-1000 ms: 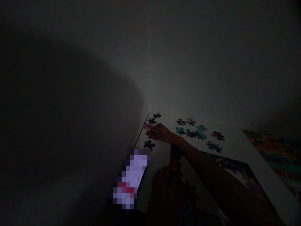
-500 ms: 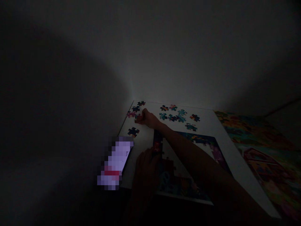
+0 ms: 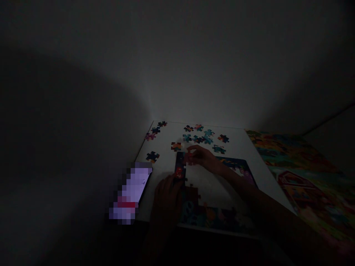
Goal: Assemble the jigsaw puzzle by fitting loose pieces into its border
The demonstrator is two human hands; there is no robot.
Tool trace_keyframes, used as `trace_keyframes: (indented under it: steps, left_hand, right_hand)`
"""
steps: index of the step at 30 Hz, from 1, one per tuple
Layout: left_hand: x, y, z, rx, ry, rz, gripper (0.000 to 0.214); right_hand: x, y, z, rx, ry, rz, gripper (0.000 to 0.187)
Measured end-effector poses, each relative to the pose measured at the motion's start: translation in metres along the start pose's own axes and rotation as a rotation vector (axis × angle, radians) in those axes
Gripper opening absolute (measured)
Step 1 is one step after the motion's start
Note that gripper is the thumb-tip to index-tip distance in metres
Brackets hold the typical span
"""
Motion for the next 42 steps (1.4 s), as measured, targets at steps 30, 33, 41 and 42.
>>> trace_keyframes:
  steps: [30,33,41,42]
  left_hand:
    - [-0.002,-0.002,-0.004,-0.056,-0.019,0.061,0.027]
    - [-0.002,-0.002,-0.005,-0.06,-0.027,0.072,0.027]
    - [-0.001,-0.002,-0.006,-0.06,-0.037,0.059,0.026]
    - [-0.001,-0.002,-0.007,-0.062,-0.044,0.059,0.026]
  right_hand:
    - [0.052,-0.019,0.008,0.154,0.066,0.169,0.023]
    - [0.053,-0.021,0.007,0.134,0.055,0.185,0.021]
    - [0.054,-0.02,0.003,0.278,0.078,0.187,0.022]
    - [0.054,-0.02,0.004,0.31,0.084,0.186,0.022]
Point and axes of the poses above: each hand's wrist, its own x-axis away from the middle knuckle, its own y-axis out of the back of the hand, z = x × y, the point moved 8 cm from there along -x, towards the middle knuckle, and after that the axes turned 10 degrees about y, right-handed, at the moved point
